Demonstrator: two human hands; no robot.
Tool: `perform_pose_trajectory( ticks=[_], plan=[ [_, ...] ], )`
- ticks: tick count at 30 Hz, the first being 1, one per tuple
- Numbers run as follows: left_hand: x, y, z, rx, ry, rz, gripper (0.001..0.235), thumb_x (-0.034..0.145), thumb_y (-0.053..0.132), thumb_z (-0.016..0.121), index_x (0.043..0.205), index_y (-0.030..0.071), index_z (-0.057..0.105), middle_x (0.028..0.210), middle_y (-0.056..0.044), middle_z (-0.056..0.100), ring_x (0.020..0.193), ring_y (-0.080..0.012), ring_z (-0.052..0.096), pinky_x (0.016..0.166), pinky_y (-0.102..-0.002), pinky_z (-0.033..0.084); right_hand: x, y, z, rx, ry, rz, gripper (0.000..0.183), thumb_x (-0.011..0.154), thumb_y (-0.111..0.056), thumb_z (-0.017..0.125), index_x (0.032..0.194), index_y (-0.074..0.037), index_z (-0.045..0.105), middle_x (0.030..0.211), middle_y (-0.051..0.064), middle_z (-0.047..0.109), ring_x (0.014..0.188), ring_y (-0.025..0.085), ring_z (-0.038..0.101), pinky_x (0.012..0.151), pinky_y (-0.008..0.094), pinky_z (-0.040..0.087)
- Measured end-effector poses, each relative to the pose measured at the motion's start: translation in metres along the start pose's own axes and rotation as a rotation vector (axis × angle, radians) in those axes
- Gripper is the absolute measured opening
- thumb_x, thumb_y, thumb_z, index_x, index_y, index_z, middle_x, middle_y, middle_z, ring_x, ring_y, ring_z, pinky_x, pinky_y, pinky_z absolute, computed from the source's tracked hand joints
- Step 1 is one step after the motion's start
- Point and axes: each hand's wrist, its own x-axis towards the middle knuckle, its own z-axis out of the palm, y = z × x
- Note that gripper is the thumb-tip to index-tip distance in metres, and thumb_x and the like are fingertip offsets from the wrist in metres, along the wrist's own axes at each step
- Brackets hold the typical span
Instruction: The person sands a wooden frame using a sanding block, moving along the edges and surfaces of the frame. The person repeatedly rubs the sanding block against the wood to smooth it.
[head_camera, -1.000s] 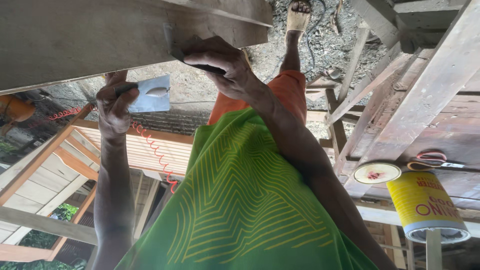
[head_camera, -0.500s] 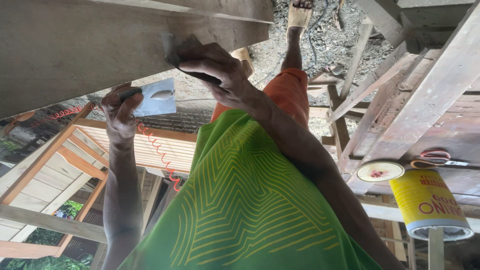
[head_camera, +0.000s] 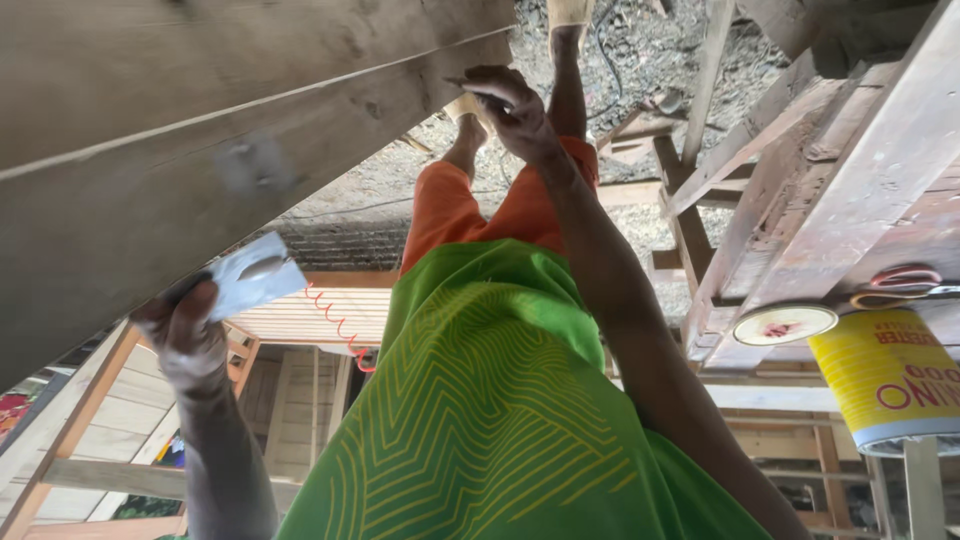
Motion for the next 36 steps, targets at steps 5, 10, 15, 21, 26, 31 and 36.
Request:
perform_pose_trajectory(
  ticks=[5,10,15,21,26,31,36],
  plan=[
    [0.0,0.012,0.006,-0.113,0.136,-0.062,0.038,0.078,0.005,0.065,0.115,0.01,0.07,0.116,-0.001,0.07,0.115,-0.0153,0.065,0.114,-0.029,0.049,-0.006,0.038,0.021,0.215,0.051,0.143,0.044,0.1,0.017,0.05,0.133,-0.008,0.066,0.136,0.009,0.068,0.123,0.02,0.067,0.107,0.032,0.06],
    [-0.008,0.007,-0.006,-0.102,0.083,-0.019,0.033,0.089,0.007,0.065,0.122,0.007,0.071,0.122,-0.005,0.07,0.112,-0.0177,0.064,0.11,-0.029,0.048,0.0,-0.04,0.045,0.256,0.074,0.122,0.043,0.098,0.018,0.058,0.13,-0.01,0.068,0.134,0.008,0.067,0.115,0.015,0.067,0.099,0.029,0.06],
    [-0.014,-0.009,-0.023,-0.103,0.11,-0.005,0.038,0.09,0.006,0.067,0.128,0.009,0.069,0.128,-0.005,0.068,0.117,-0.0181,0.063,0.116,-0.032,0.047,0.049,-0.1,0.044,0.094,0.056,-0.046,0.035,0.096,0.004,0.074,0.126,-0.014,0.071,0.128,0.003,0.07,0.12,0.019,0.066,0.104,0.035,0.059],
    [-0.018,-0.015,-0.035,-0.08,0.126,-0.013,0.037,0.089,0.007,0.065,0.125,0.011,0.069,0.124,-0.005,0.07,0.112,-0.0178,0.063,0.113,-0.032,0.047,0.054,-0.118,0.065,-0.061,-0.006,-0.073,0.033,0.094,-0.004,0.076,0.124,-0.017,0.072,0.13,0.004,0.07,0.122,0.023,0.065,0.107,0.038,0.057],
    [-0.021,-0.008,-0.036,-0.115,0.097,-0.057,0.04,0.091,0.002,0.067,0.131,0.009,0.067,0.127,-0.004,0.069,0.117,-0.0182,0.062,0.119,-0.032,0.044,0.03,-0.077,0.045,0.164,-0.124,-0.163,0.031,0.102,0.007,0.071,0.122,-0.017,0.072,0.128,0.0,0.073,0.124,0.014,0.07,0.109,0.033,0.058],
    [-0.023,-0.011,-0.041,-0.15,0.124,-0.05,0.04,0.091,0.006,0.069,0.131,0.006,0.069,0.13,-0.008,0.069,0.118,-0.0198,0.064,0.117,-0.034,0.046,0.029,-0.008,0.023,0.211,-0.007,-0.079,0.037,0.1,0.012,0.055,0.128,-0.009,0.068,0.131,0.008,0.07,0.123,0.02,0.066,0.11,0.035,0.059],
    [-0.034,-0.017,-0.071,0.461,0.031,0.335,0.026,0.092,0.006,0.064,0.117,0.005,0.069,0.125,-0.017,0.067,0.109,-0.0283,0.066,0.102,-0.045,0.055,0.031,0.024,0.036,-0.008,-0.031,-0.021,0.038,0.098,0.012,0.061,0.128,-0.01,0.069,0.133,0.005,0.07,0.123,0.021,0.067,0.11,0.034,0.058]
  ],
)
